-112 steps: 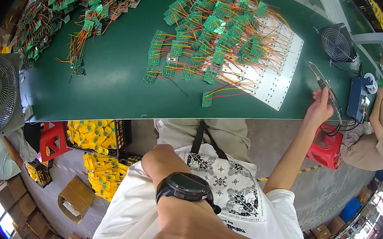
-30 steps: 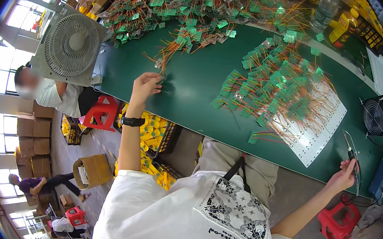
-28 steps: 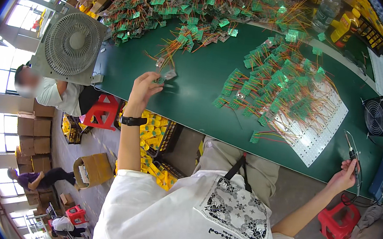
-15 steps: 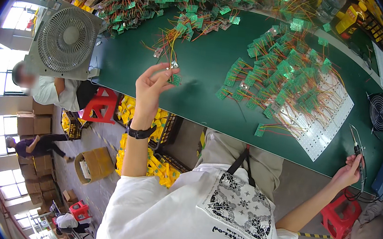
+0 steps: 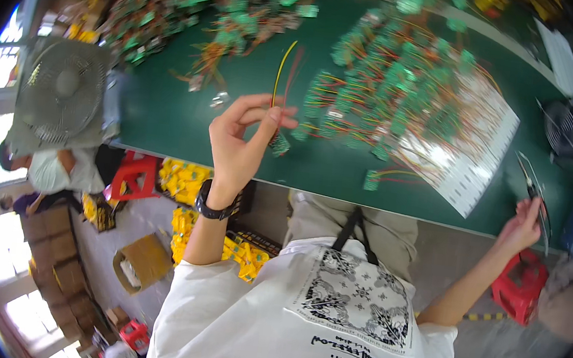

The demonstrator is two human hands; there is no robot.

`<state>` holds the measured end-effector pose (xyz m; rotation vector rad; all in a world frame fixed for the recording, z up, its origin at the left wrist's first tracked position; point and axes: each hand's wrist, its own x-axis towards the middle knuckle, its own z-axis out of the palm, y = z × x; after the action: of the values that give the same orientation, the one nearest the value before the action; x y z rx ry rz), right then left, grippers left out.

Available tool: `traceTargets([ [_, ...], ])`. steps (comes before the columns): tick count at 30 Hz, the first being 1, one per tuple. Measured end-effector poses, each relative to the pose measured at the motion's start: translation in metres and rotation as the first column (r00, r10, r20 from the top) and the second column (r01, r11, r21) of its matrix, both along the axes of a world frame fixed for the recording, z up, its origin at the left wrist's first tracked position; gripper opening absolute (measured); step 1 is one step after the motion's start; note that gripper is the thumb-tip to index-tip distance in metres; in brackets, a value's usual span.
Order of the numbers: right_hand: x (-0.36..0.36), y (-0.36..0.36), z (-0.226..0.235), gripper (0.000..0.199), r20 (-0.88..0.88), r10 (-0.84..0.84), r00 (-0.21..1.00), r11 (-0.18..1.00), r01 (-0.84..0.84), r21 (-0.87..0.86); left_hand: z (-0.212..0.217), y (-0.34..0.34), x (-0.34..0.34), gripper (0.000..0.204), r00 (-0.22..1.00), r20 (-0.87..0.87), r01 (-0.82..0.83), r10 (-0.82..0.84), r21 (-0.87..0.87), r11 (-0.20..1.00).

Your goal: The person solders small circuit boards to an LED panel using a soldering iron, attaching the wires of each small circuit board to the contacts on the panel one at a time.

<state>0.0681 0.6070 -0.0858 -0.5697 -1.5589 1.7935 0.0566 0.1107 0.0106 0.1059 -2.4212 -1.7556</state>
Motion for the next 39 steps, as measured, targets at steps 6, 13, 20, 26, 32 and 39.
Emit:
traceTargets([
  [6,-0.012,-0.022,0.004,0.018,-0.04,0.033,0.999,0.999,-0.032,0.008,0.005,0.107,-0.033,0.014,0.863,-0.173,0.472,-0.474,-0.055,0.88],
  [13,-0.007,-0.023,0.012,0.018,-0.14,0.011,0.99,0.999,-0.006,0.035,-0.02,0.186,-0.063,0.015,0.585,-0.177,0.772,-0.792,-0.178,0.61],
  [20,0.007,-0.029,0.017,0.021,0.007,0.13,0.991,0.99,-0.13,0.051,-0.042,0.211,-0.072,0.015,0.531,-0.112,0.651,-0.84,-0.58,0.489],
  [26,0.012,-0.025,0.012,0.024,0.064,0.273,0.96,0.961,-0.275,0.017,-0.074,0.222,-0.07,0.016,0.582,-0.276,0.477,-0.765,-0.646,0.596],
  [32,0.011,-0.022,0.011,0.025,0.088,0.4,0.912,0.911,-0.406,0.066,-0.085,0.224,-0.073,0.02,0.569,-0.31,0.476,-0.762,-0.631,0.612],
  [39,0.013,-0.02,0.008,0.029,0.104,0.411,0.906,0.908,-0.417,0.043,-0.087,0.225,-0.075,0.022,0.541,-0.323,0.487,-0.777,-0.633,0.602],
])
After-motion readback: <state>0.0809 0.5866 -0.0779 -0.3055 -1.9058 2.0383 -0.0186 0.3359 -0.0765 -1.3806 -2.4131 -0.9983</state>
